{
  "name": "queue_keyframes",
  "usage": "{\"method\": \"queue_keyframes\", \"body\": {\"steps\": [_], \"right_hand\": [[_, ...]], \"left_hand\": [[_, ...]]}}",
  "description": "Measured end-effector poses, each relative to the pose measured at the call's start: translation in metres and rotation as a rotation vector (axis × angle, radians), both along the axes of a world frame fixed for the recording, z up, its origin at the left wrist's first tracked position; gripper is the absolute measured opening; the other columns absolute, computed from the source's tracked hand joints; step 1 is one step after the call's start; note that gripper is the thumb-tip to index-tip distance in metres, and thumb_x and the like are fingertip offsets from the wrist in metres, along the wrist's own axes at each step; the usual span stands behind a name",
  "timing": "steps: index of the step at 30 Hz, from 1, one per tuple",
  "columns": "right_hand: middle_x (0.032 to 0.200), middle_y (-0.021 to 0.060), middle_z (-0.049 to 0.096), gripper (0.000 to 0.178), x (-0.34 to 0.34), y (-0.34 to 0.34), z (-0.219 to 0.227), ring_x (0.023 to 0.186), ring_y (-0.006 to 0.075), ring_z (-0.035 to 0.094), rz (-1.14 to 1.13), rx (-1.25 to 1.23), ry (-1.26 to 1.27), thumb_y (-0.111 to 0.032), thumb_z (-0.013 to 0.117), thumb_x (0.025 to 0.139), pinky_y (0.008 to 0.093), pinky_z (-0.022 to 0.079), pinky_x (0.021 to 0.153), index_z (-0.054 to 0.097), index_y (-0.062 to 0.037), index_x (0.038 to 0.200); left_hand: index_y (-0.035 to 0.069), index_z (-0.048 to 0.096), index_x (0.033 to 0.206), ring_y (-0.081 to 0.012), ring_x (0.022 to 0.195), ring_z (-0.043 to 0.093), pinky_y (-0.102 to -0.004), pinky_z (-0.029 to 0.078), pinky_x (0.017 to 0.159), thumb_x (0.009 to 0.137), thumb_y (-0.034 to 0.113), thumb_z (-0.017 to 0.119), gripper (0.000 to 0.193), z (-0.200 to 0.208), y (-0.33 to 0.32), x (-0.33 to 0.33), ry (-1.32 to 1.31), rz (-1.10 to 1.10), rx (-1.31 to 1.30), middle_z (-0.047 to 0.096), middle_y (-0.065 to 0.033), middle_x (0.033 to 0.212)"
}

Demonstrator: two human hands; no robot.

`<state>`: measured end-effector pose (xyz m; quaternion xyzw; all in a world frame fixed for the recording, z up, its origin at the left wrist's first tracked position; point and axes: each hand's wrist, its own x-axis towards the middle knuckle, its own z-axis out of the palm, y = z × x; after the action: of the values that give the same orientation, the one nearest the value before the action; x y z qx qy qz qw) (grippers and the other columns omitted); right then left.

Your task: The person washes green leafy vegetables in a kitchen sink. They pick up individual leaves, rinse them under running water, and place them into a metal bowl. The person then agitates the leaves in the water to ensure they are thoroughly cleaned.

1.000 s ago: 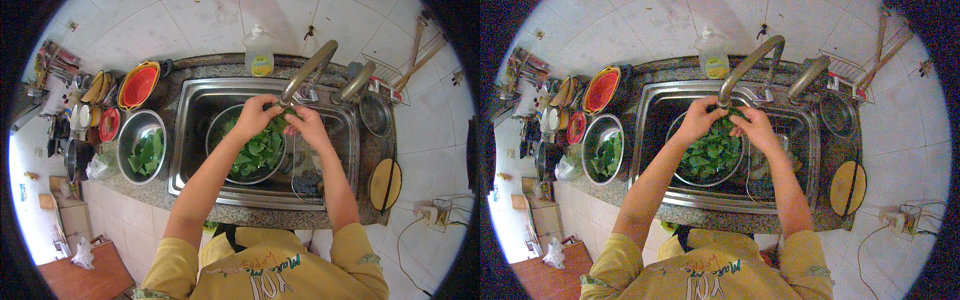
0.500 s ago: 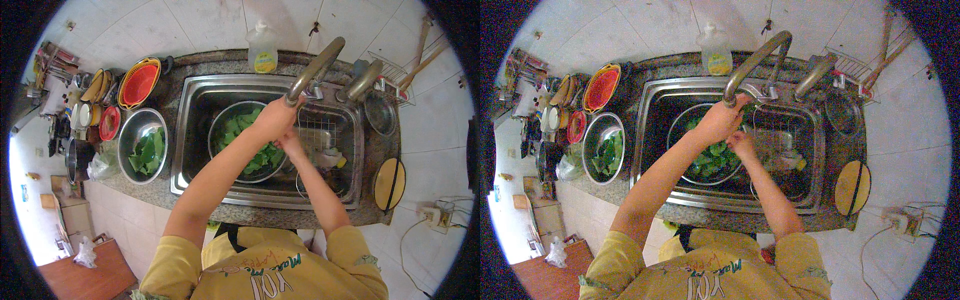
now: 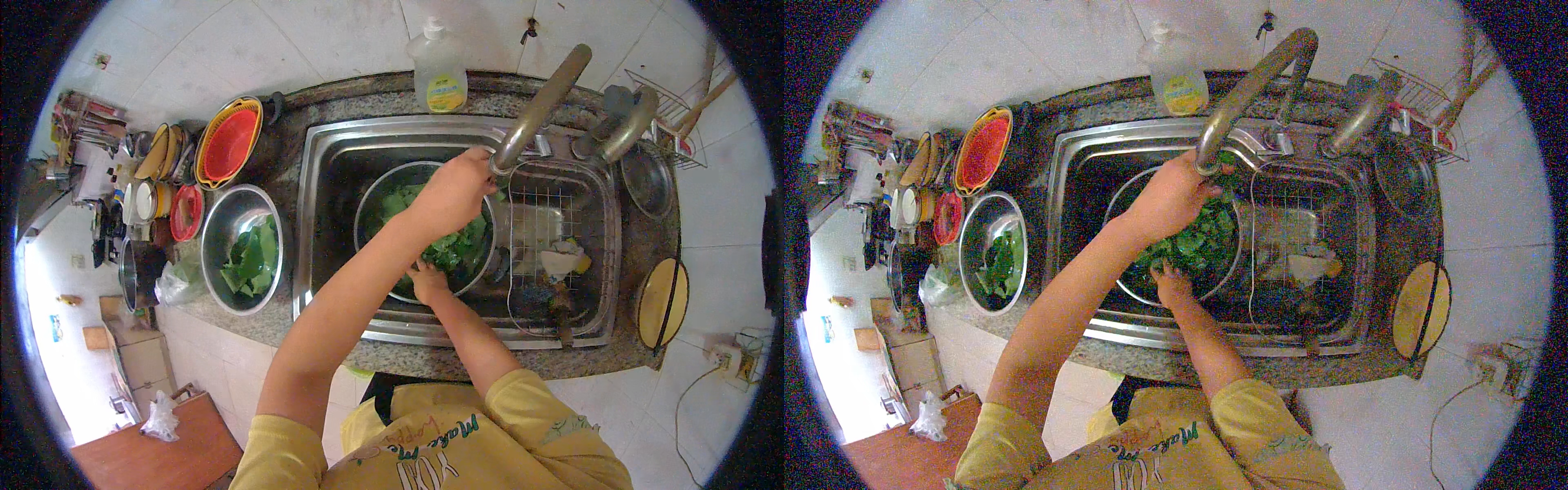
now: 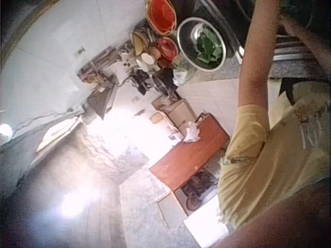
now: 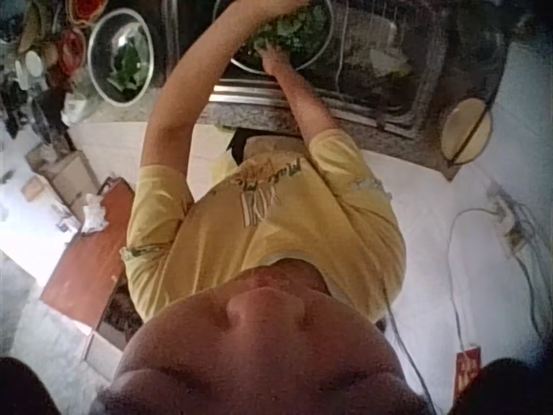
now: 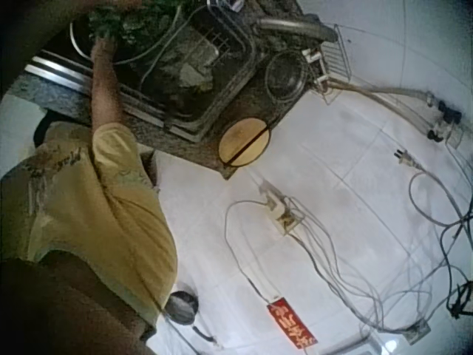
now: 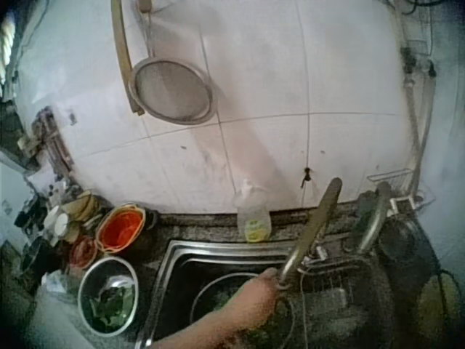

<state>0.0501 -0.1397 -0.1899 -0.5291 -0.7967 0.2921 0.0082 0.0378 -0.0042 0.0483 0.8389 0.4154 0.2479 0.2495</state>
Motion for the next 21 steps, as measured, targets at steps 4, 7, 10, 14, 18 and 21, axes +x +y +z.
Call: {"method": "queue_keyframes", "body": {"steps": [4,7,10,14,18,21], "right_hand": [[0.117,0.0133,0.046,0.037,0.003,0.017,0.004,0.107,0.0331,0.045,0.003,-0.421,-0.200,-0.011,0.042,0.078,0.0437,0.041,0.085,0.051,-0.0175,0.114],[0.096,0.0133,0.058,0.023,0.017,0.020,0.003,0.091,0.0329,0.054,0.040,-0.429,-0.261,-0.019,0.047,0.078,0.0431,0.044,0.078,0.059,-0.0118,0.097],[0.086,0.0140,0.061,0.026,0.039,0.025,0.006,0.082,0.0344,0.057,-0.019,-0.332,-0.038,-0.029,0.052,0.078,0.0419,0.045,0.074,0.062,-0.0061,0.084],[0.090,0.0168,0.060,0.046,0.063,0.044,0.036,0.084,0.0341,0.056,-0.223,-0.295,0.303,-0.041,0.058,0.072,0.0416,0.043,0.076,0.058,-0.0011,0.095],[0.090,0.0149,0.060,0.046,0.103,0.063,0.044,0.081,0.0290,0.057,-0.415,-0.252,0.519,-0.034,0.062,0.073,0.0367,0.045,0.072,0.052,-0.0003,0.102],[0.085,0.0117,0.059,0.045,0.110,0.072,0.072,0.072,0.0212,0.058,-0.610,-0.375,0.706,-0.024,0.063,0.074,0.0309,0.046,0.064,0.046,-0.0004,0.109]], "left_hand": [[0.000,0.056,0.073,-0.0369,0.072,0.054,-0.0411,0.044,0.064,0.070,0.020,0.063,0.021,0.012,0.001,0.001,0.052,0.018,-0.016,0.055,-0.0194,0.073],[-0.002,0.055,0.064,-0.0367,0.067,0.054,-0.0424,0.043,0.060,0.069,0.020,0.063,0.024,0.013,-0.002,0.010,0.044,0.091,-0.024,0.054,-0.0189,0.066],[-0.001,0.056,0.065,-0.0363,0.066,0.055,-0.0432,0.044,0.059,0.070,0.023,0.062,0.025,0.006,0.000,0.015,0.038,0.106,0.009,0.055,-0.0195,0.067],[0.001,0.057,0.067,-0.0353,0.065,0.056,-0.0430,0.045,0.057,0.071,0.020,0.059,0.020,-0.005,0.000,0.020,0.070,0.093,0.064,0.056,-0.0187,0.066],[0.008,0.059,0.078,-0.0345,0.064,0.056,-0.0437,0.046,0.057,0.073,0.017,0.053,0.012,-0.013,0.000,0.024,0.173,0.058,0.104,0.056,-0.0174,0.068],[0.010,0.059,0.085,-0.0346,0.065,0.056,-0.0440,0.045,0.058,0.074,0.018,0.053,0.014,-0.015,-0.001,0.021,0.138,0.124,0.107,0.057,-0.0165,0.069]]}}
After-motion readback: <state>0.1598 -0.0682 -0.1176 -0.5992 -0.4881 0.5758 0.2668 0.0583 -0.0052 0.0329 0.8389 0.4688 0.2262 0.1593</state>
